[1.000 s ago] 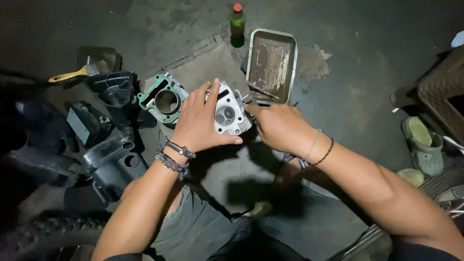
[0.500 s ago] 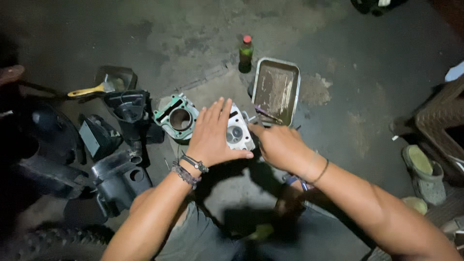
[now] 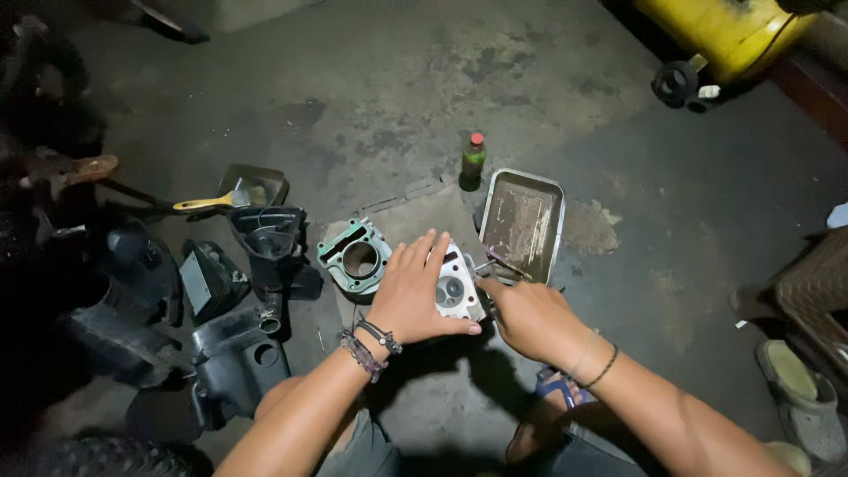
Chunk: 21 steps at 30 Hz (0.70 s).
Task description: The person uses a screwdriver to tighten screws on a metallic engine cylinder head. They hold the part steady with their left hand while turning the tool with their right hand, working on a concrete floor surrounded by other engine components.
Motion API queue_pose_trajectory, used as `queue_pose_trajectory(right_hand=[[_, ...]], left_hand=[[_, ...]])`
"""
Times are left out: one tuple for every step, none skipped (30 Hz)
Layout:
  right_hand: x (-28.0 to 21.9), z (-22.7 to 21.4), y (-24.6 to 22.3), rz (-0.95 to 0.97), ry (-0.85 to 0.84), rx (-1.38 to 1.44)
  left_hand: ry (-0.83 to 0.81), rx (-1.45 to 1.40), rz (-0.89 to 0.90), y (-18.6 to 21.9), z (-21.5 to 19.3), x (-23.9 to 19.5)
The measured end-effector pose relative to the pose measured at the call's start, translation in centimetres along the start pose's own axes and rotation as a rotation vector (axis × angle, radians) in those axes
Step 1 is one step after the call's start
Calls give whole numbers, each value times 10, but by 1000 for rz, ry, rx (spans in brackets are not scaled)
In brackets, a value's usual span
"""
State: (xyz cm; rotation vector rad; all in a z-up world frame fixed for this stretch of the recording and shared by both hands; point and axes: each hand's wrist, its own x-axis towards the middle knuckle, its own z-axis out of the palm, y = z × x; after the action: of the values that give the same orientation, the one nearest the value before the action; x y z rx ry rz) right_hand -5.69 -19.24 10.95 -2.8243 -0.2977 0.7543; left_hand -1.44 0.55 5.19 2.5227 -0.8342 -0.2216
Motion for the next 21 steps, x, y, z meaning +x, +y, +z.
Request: queue_pose_trajectory(right_hand=[[2, -1, 1, -1, 0, 0], [3, 0, 1, -2, 17, 5], [4, 2, 1, -3, 33, 11], [2, 3, 2, -9, 18, 11], [0, 4, 2, 11, 0, 32], [-1, 3, 3, 32, -13, 51], [3, 1, 2, 27, -25, 50], [2, 1, 2, 40, -31, 41], [2, 2, 3, 52, -38, 31], [3, 6, 3, 65, -56, 37], [4, 10, 3, 86, -50, 23], [9, 9, 3, 101, -27, 2], [5, 11, 5, 110, -29, 2], [4, 11, 6, 95, -29, 13], [3, 12, 6, 81, -28, 24], [3, 12, 6, 78, -29, 18], [3, 11, 6, 81, -28, 25], [3, 12, 6, 86, -26, 37], [5, 12, 5, 85, -26, 38], [8, 12, 6, 77, -19, 20], [11, 12, 5, 69, -13, 3]], left_hand=[[1, 0, 0, -1, -1, 3], [-3, -8, -4, -1, 1, 2], [-6, -16, -8, -1, 3, 1], [-13, -24, -22, -2, 5, 0], [12, -15, -8, -3, 7, -1], [39, -5, 8, -5, 9, 0], [36, -11, -3, -8, 7, 2], [41, 13, 1, -7, 9, 2], [45, 37, 5, -7, 11, 3], [28, 21, 6, -8, 13, 1], [41, 19, 11, -8, 15, 0], [68, 26, 21, -9, 13, 4], [65, 20, 26, -8, 14, 3], [65, 21, 22, -8, 14, 2], [65, 22, 19, -8, 13, 1], [69, 19, 15, -8, 13, 1], [68, 12, 19, -9, 13, 2], [62, 9, 26, -9, 13, 2], [61, 10, 25, -9, 14, 1], [75, 14, 34, -10, 14, 1], [88, 17, 43, -10, 14, 2]])
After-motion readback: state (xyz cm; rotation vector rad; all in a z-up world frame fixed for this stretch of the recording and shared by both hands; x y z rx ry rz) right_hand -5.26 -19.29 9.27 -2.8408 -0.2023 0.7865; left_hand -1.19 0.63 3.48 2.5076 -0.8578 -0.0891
